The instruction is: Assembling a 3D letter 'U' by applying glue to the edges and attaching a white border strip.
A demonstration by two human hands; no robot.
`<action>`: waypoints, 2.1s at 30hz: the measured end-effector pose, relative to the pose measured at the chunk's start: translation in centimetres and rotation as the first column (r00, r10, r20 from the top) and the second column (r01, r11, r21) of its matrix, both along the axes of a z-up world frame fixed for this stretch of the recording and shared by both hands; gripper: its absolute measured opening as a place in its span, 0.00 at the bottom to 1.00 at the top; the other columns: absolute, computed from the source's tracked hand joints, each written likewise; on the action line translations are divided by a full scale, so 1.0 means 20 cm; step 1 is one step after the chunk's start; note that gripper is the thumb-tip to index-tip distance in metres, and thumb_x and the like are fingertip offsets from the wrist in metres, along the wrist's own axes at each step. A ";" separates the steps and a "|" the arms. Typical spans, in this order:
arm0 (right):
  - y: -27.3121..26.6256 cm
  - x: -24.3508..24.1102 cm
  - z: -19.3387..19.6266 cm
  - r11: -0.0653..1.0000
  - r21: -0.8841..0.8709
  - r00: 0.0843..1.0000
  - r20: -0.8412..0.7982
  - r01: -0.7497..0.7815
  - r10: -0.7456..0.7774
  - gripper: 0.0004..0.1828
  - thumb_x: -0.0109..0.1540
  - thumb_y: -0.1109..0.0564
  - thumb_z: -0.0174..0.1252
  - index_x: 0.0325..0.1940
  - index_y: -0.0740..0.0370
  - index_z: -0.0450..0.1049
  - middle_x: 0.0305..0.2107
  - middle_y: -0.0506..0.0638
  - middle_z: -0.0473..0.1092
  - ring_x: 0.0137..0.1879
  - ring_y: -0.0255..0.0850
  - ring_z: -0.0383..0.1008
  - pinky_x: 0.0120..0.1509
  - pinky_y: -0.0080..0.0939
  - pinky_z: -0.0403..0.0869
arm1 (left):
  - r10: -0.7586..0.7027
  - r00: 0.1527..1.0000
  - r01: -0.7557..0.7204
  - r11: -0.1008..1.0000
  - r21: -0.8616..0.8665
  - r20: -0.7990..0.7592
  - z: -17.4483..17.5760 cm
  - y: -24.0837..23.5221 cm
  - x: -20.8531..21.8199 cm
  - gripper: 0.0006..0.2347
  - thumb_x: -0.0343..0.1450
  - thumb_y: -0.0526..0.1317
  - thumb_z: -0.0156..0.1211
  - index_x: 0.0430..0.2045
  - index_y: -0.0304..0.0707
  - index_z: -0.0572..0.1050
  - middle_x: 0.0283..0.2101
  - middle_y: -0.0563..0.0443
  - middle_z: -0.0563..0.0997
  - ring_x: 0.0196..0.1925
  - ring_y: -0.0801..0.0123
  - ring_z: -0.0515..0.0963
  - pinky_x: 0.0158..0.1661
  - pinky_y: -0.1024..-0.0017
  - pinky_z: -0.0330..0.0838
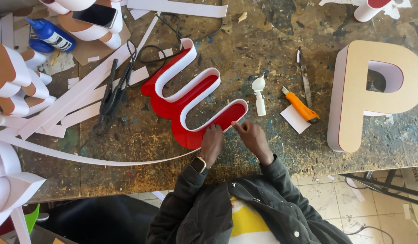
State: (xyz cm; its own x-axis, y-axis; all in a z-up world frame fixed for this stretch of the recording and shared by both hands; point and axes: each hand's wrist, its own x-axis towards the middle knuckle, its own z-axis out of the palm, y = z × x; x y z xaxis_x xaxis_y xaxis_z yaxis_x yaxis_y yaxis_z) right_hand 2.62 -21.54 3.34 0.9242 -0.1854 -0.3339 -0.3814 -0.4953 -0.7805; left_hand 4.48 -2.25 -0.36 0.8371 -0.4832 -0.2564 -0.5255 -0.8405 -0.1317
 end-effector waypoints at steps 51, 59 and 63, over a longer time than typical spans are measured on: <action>0.03 0.11 0.06 0.823 0.568 0.999 -0.010 -0.020 0.031 0.25 0.80 0.48 0.60 0.41 0.73 0.84 0.28 0.64 0.80 0.38 0.44 0.83 0.39 0.47 0.85 | 0.258 0.965 -0.222 0.890 -0.400 0.038 0.14 0.25 -0.20 0.10 0.78 0.43 0.65 0.30 0.37 0.78 0.36 0.43 0.80 0.45 0.51 0.85 0.45 0.57 0.79; 0.03 0.11 0.06 0.814 0.581 1.000 -0.010 -0.004 0.012 0.25 0.80 0.49 0.61 0.40 0.74 0.84 0.28 0.66 0.80 0.37 0.45 0.82 0.40 0.48 0.85 | 0.291 0.947 -0.188 0.844 -0.502 0.135 0.08 0.24 -0.20 0.07 0.73 0.43 0.69 0.29 0.43 0.78 0.31 0.52 0.77 0.38 0.58 0.84 0.37 0.64 0.81; 0.03 0.11 0.04 0.823 0.568 1.000 0.000 -0.016 0.020 0.25 0.81 0.49 0.60 0.42 0.75 0.84 0.31 0.69 0.80 0.40 0.47 0.83 0.41 0.48 0.85 | 0.294 0.947 -0.181 0.818 -0.546 0.126 0.10 0.24 -0.20 0.05 0.72 0.41 0.69 0.29 0.44 0.80 0.31 0.51 0.78 0.38 0.57 0.85 0.36 0.63 0.81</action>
